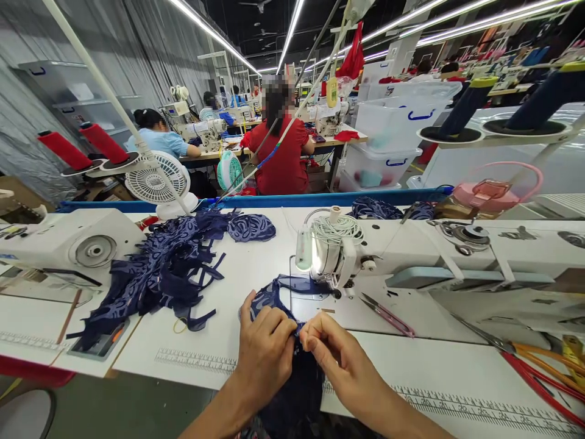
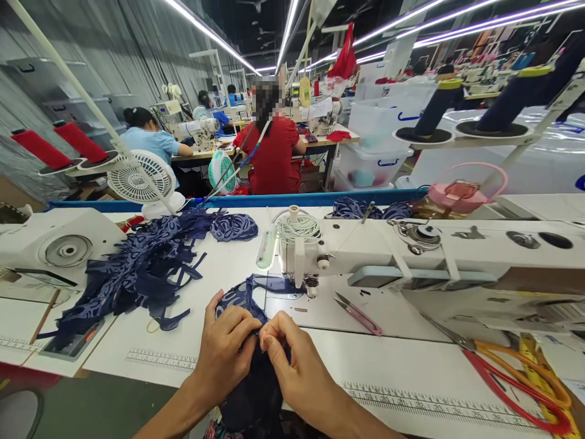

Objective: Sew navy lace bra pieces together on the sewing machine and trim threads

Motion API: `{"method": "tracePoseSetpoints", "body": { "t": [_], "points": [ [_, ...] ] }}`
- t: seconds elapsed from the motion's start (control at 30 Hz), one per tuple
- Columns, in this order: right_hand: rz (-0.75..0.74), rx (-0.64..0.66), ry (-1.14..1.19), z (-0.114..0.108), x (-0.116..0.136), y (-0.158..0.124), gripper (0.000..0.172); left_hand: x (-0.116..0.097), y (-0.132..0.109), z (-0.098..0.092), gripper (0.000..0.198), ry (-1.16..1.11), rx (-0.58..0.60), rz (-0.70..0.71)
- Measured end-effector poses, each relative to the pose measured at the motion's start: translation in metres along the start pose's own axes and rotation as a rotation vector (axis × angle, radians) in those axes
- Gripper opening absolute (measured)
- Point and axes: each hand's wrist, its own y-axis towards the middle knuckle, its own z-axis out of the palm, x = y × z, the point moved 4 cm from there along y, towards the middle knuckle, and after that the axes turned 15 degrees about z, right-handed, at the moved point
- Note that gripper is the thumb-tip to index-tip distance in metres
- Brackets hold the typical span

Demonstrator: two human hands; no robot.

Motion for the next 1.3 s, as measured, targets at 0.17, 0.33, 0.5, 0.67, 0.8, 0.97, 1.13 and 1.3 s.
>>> {"method": "tracePoseSetpoints", "body": {
  "t": [0.17, 0.33, 0.5, 0.67, 0.8, 0.97, 1.13, 1.3],
  "points": [
    [0.043, -0.149, 0.061, -0.017, -0.002, 0.009, 0.026, 0.01, -0.006, 0.006, 0.015, -0.271, 0.026, -0.121],
    [0.053, -0.251, -0.087, -0.025, -0.011, 0.018, 0.026, 0.018, -0.008, 0.008, 0.007, -0.546, 0.071, -0.332],
    [0.033, -0.244, -0.12, -0.026, -0.015, 0.015, 0.025, 0.02, -0.003, 0.004, 0.013, -0.622, 0.053, -0.378],
    [-0.086, -0.49, -0.249, -0.029, -0.012, -0.005, 0.015, 0.025, -0.004, 0.003, 0.014, -0.579, 0.046, -0.416],
    [-0.288, -0.495, -0.476, -0.008, -0.009, -0.014, 0.009, 0.025, -0.001, 0.001, 0.014, -0.525, 0.038, -0.387],
    [-0.275, -0.437, -0.449, -0.007, -0.005, -0.004, 0.014, 0.024, 0.004, -0.006, 0.017, -0.586, 0.055, -0.382],
    [-0.272, -0.297, -0.41, -0.021, 0.006, 0.003, 0.015, 0.027, 0.002, -0.01, 0.018, -0.677, 0.041, -0.405],
    [-0.342, -0.192, -0.378, -0.022, 0.01, 0.007, 0.014, 0.028, 0.002, -0.012, 0.018, -0.722, 0.025, -0.4]
  ]
}}
